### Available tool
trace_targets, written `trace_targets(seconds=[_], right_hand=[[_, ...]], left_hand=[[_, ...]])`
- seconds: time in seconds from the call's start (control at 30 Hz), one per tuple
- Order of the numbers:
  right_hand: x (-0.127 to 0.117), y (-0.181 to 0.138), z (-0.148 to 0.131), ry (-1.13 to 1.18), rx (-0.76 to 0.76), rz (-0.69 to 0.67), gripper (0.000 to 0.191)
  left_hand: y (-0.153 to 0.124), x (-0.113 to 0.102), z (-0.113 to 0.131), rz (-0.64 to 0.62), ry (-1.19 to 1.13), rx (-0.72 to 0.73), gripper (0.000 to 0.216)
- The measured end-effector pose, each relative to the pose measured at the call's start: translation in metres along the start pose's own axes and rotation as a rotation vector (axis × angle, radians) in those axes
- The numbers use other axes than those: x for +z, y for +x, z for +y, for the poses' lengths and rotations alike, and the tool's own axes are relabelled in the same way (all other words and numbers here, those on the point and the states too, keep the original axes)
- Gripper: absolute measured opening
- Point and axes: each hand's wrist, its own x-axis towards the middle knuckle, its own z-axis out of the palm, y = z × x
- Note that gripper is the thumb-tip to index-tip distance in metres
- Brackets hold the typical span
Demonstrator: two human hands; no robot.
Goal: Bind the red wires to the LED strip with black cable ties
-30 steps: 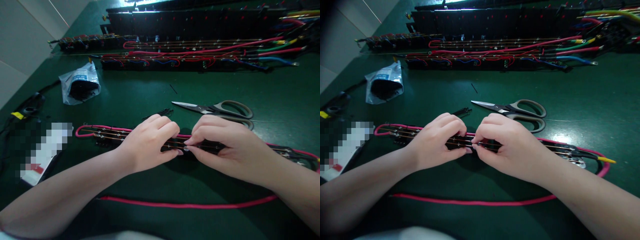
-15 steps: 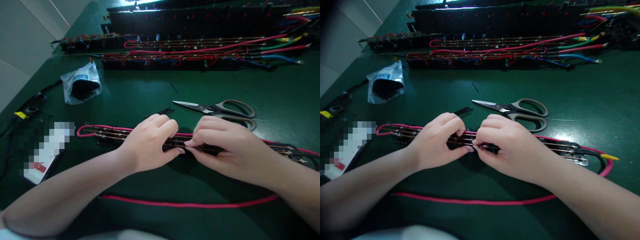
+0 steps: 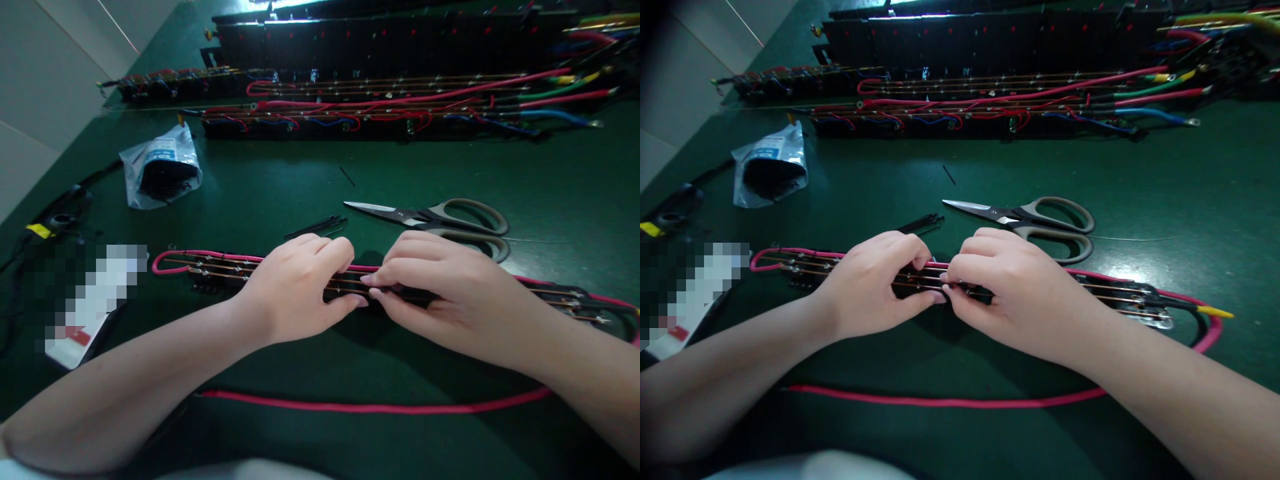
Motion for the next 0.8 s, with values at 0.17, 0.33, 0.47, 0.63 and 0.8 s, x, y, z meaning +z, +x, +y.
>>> trace_targets(seconds=[0.17, 0.33, 0.47, 0.63, 0.8], right_hand=[[0.001, -0.001, 0.003, -0.006, 0.006, 0.001, 0.016], [0.001, 0.000, 0.004, 0.005, 0.005, 0.001, 0.016], [0.000, 0.000, 0.004, 0.007, 0.016, -0.001, 0.016], [0.001, 0.000, 0.004, 0.005, 0.014, -0.008, 0.015], [0.002, 0.000, 0.003, 0.004, 0.001, -0.002, 0.016]], left_hand=[[0.000, -0.001, 0.001, -0.015, -0.049, -0.031, 0.027], [0.001, -0.005, -0.009, 0.192, -0.481, -0.012, 0.012], [0.003, -0.004, -0.020, 0.292, -0.774, -0.096, 0.025], [0.001, -0.004, -0.016, 0.193, -0.606, -0.078, 0.032], [-0.001, -0.007, -0.007, 0.145, -0.333, -0.018, 0.025]])
